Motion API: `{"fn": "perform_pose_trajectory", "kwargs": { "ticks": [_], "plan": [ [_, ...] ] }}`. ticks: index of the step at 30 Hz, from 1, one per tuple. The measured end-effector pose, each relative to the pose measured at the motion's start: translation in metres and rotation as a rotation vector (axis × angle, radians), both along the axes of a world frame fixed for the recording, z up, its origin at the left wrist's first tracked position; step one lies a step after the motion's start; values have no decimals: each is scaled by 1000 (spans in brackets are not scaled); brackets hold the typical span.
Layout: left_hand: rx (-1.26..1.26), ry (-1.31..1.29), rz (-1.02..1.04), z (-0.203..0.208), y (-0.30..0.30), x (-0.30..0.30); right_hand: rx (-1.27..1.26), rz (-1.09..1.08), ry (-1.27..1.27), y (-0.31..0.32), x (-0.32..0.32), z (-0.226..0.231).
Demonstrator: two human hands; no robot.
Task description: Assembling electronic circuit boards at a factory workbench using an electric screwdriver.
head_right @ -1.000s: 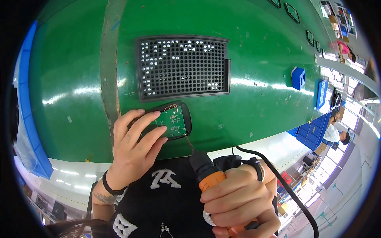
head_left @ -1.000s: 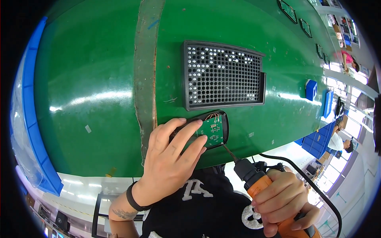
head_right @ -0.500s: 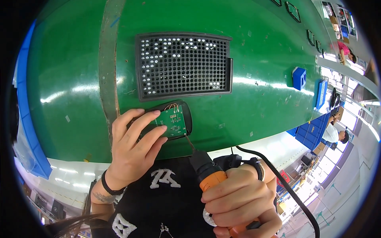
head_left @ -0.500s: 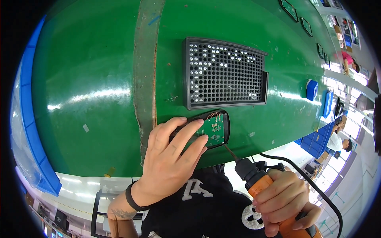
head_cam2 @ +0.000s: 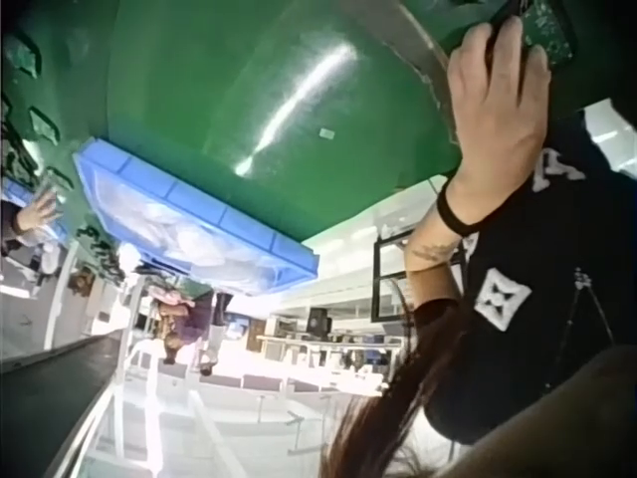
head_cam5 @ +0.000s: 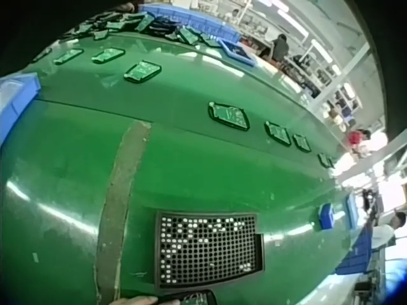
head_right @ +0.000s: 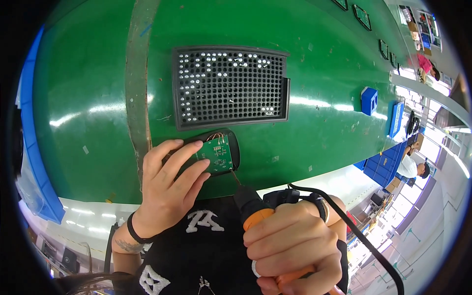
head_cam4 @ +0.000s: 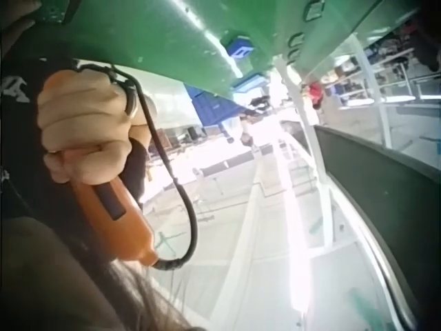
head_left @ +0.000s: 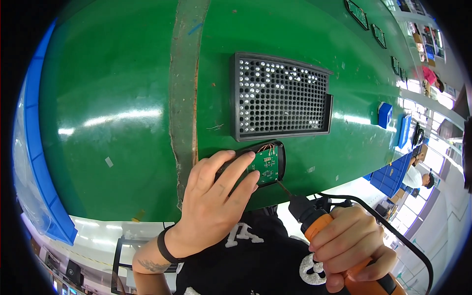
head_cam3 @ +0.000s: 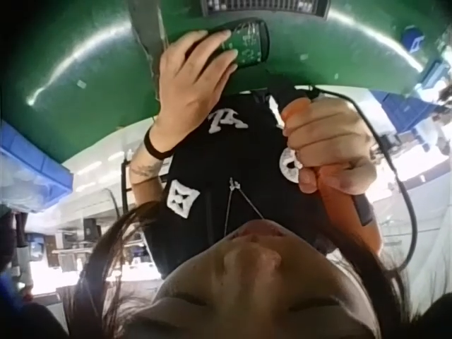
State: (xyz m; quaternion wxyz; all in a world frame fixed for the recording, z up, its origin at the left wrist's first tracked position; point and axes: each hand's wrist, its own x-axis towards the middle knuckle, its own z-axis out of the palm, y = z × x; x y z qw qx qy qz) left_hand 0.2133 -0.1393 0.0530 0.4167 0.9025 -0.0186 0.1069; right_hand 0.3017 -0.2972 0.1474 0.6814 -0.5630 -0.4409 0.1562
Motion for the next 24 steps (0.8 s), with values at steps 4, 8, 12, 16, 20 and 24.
{"fn": "perform_pose_trajectory", "kwargs": {
  "ticks": [4, 8, 12, 16, 20, 24],
  "plan": [
    [2, -29, -19, -3, -5, 3, 137, 112, -45, 13, 31, -5],
    [-14, -53, -73, 3, -12, 10, 240, -37, -138, 34, 68, 9],
    [-35, -5, 16, 11, -3, 13, -101, 42, -36, 38, 87, 9],
    [40, 105, 171, 11, 5, 7, -177, -109, -10, 38, 94, 7],
    [27, 96, 173, 8, 6, 8, -209, -4, -37, 37, 106, 6],
    [16, 106, 177, 9, 5, 8, -176, -12, -4, 39, 104, 0]
  ]
}}
